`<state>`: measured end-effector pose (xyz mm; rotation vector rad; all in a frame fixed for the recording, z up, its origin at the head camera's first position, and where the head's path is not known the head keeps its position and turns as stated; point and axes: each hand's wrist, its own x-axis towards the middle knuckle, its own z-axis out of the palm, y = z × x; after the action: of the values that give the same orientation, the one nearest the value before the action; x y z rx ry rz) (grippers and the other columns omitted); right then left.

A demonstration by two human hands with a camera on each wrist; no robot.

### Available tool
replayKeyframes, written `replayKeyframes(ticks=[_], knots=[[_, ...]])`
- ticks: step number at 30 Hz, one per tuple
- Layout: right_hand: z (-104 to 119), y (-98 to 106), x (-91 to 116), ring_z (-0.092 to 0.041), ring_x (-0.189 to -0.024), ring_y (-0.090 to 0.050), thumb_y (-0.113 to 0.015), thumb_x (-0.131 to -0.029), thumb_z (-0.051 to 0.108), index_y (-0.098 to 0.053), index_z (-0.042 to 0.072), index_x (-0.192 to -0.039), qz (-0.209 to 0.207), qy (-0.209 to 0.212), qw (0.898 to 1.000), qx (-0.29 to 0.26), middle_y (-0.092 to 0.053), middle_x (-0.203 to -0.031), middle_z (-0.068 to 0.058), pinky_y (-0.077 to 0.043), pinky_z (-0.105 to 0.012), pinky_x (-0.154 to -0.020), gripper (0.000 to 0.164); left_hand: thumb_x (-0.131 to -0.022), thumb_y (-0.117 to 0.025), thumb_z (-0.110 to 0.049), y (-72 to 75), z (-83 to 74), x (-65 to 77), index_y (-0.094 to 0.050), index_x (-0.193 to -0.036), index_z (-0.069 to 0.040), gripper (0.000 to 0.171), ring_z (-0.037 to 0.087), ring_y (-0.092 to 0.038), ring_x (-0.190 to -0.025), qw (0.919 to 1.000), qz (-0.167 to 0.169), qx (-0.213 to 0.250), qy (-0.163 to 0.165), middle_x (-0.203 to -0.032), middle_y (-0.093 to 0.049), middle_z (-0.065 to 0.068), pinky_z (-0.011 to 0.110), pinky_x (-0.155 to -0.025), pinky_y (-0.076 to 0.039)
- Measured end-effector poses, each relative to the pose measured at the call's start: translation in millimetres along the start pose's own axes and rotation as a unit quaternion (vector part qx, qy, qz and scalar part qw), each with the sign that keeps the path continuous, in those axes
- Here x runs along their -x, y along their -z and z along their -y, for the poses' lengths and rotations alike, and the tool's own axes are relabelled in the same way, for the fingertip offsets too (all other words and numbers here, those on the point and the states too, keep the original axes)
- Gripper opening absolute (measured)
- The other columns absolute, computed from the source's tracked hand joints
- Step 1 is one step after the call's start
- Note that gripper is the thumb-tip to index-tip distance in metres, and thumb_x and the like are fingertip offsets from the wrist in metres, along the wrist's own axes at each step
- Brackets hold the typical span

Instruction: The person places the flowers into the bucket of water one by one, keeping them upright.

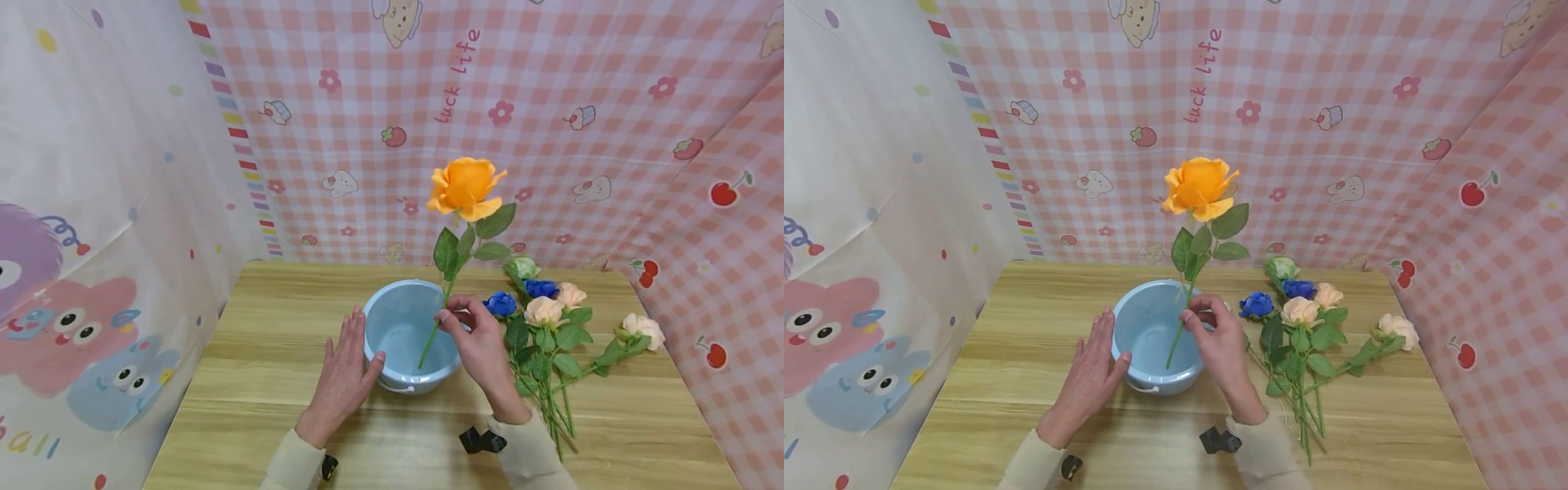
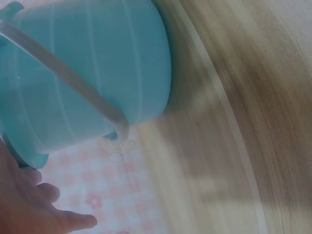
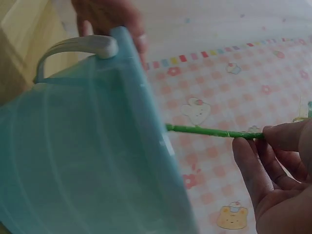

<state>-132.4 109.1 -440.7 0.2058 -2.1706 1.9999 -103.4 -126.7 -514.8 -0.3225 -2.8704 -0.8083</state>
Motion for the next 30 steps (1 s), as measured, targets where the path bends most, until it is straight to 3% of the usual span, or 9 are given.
replayKeyframes(ticks=[4, 9, 21, 30], knots=[[-5, -4, 0, -0.022, -0.090, -0.074, -0.067, -0.096, -0.006, -0.061, -0.007, -0.107, 0.018, -0.005, 1.000, 0.007, -0.065, -0.103, -0.022, -0.062, -0.031, -0.080, 0.012, -0.108, -0.046, -0.045, -0.3, 0.1, -0.3, -0.015, -0.165, -0.002, 0.078, 0.033, -0.013, -0.158, 1.0000, -0.003, 0.003, -0.001, -0.173, -0.014, 0.013, 0.071, -0.119, -0.017], [-11, -8, -1, -0.031, -0.093, -0.075, -0.072, -0.095, 0.000, -0.066, -0.002, -0.105, 0.040, -0.007, 0.997, 0.068, -0.069, -0.102, -0.016, -0.062, -0.031, -0.081, 0.012, -0.107, -0.046, -0.045, -1.1, 0.5, -0.5, -0.016, -0.165, -0.001, 0.079, 0.036, -0.015, -0.157, 1.0000, -0.007, 0.002, -0.007, -0.172, -0.016, 0.015, 0.072, -0.118, -0.018], [-17, -25, -5, -0.025, -0.087, -0.075, -0.076, -0.093, 0.004, -0.071, 0.007, -0.101, 0.093, 0.013, 0.979, 0.182, -0.073, -0.096, -0.007, -0.062, -0.039, -0.077, 0.010, -0.108, -0.046, -0.044, 1.0, 0.5, 0.0, -0.013, -0.166, -0.002, 0.079, 0.034, -0.012, -0.158, 0.9998, 0.003, 0.018, -0.004, -0.173, -0.009, 0.009, 0.073, -0.117, -0.019], [-19, -38, -15, -0.019, -0.079, -0.071, -0.076, -0.091, 0.006, -0.072, 0.009, -0.097, 0.106, 0.043, 0.954, 0.276, -0.074, -0.088, -0.002, -0.058, -0.036, -0.072, 0.008, -0.108, -0.049, -0.041, 0.0, 0.5, -0.5, -0.015, -0.165, -0.002, 0.077, 0.036, -0.015, -0.157, 0.9998, -0.004, 0.021, -0.004, -0.173, -0.012, 0.010, 0.075, -0.116, -0.021]])
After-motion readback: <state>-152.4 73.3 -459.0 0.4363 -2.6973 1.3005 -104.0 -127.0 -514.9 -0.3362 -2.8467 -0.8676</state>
